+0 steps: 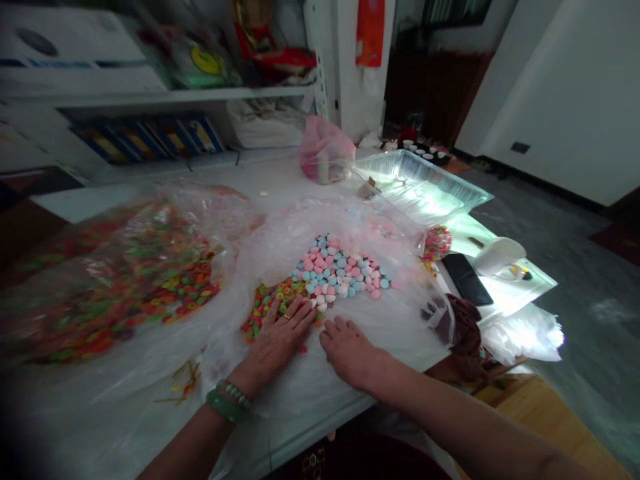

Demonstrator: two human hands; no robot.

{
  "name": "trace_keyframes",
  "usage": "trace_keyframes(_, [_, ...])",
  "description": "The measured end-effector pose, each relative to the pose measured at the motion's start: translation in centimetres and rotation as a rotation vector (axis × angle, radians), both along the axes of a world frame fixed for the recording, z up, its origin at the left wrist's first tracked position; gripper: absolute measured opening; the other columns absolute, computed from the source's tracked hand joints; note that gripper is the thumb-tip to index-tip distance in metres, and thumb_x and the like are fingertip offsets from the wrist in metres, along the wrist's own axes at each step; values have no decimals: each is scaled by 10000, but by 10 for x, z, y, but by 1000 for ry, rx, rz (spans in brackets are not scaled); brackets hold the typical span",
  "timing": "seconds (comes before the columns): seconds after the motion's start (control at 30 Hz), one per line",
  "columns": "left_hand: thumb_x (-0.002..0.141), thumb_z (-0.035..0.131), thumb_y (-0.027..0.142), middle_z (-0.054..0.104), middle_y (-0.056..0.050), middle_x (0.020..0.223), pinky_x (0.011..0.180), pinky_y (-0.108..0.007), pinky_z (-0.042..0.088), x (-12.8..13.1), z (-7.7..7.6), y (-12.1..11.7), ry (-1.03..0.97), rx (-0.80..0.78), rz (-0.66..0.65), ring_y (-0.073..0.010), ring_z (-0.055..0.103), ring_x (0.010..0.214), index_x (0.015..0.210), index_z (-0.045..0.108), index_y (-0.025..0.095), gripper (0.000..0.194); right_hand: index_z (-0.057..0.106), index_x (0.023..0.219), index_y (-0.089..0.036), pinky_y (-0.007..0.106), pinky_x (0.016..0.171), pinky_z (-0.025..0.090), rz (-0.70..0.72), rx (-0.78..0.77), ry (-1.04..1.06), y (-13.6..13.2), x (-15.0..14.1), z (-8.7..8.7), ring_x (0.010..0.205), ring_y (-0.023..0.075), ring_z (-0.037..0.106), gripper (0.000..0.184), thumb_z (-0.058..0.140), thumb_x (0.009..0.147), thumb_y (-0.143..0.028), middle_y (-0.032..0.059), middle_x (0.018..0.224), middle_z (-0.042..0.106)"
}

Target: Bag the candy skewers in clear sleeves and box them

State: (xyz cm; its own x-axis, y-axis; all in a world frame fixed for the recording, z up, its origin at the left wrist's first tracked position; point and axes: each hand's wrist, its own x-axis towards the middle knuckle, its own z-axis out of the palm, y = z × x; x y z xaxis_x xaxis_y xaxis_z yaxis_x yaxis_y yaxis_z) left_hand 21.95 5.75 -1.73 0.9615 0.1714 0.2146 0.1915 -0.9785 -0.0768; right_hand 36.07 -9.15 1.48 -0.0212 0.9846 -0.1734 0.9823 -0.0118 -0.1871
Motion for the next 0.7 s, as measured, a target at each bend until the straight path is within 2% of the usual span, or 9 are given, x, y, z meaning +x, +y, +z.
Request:
trace_keyframes(0.07, [899, 462, 168, 495, -70, 1388, 1139, -589, 104, -5, 2, 8, -7, 6, -3, -250, 305, 1370, 1357, 457, 265, 469, 373, 1400, -128, 515, 1085, 241, -19, 37, 26, -11, -8, -25, 1382, 325, 196, 512, 465, 924, -293, 147, 1503, 278])
trace_keyframes(0.17, [894, 455, 142, 500, -59, 1385, 1131, -609, 91, -10, 6, 19, -6, -1, -7, -255, 302, 1371, 1358, 452, 273, 483, 266, 1470, -164, 563, 1123, 106, -2, 10, 74, -33, -10, -45, 1421, 312, 57, 584, 411, 946, -377, 101, 1554, 150])
trace_keyframes(0.3, [892, 414, 100, 481, -41, 1404, 1113, -644, 68, -12, 9, 22, 4, -11, 29, -256, 318, 1362, 1375, 422, 292, 520, 246, 1482, -181, 572, 1127, 75, -19, -11, 96, -43, -9, -47, 1426, 301, 24, 596, 390, 949, -406, 85, 1559, 115])
trace_keyframes(0.43, [879, 432, 101, 492, -65, 1391, 1100, -667, 66, -7, 8, -3, -41, -22, 125, -301, 310, 1360, 1309, 507, 264, 466, 258, 1480, -186, 574, 1128, 72, -18, 14, 113, -42, -11, -47, 1426, 299, 21, 587, 387, 950, -403, 80, 1557, 124])
trace_keyframes(0.57, [930, 413, 194, 536, -42, 1346, 1148, -578, 73, 12, 1, -31, -7, -65, -87, -242, 279, 1379, 1244, 547, 230, 343, 195, 1496, -177, 581, 1122, 90, -33, 91, 109, -44, -13, -51, 1426, 300, 26, 633, 410, 943, -397, 98, 1558, 105])
trace_keyframes(0.63, [944, 392, 212, 539, -43, 1337, 1159, -542, 86, 22, -1, -32, 28, -85, -141, -212, 259, 1387, 1275, 512, 206, 352, 184, 1498, -167, 578, 1121, 103, -34, 115, 106, -45, -13, -52, 1427, 297, 33, 652, 421, 940, -407, 117, 1555, 105])
trace_keyframes(0.7, [942, 400, 209, 537, -51, 1337, 1156, -549, 80, 28, 1, -24, 49, -82, -128, -215, 248, 1390, 1293, 490, 190, 363, 236, 1485, -166, 573, 1121, 102, -25, 122, 101, -45, -12, -54, 1427, 296, 38, 622, 413, 943, -416, 119, 1551, 128])
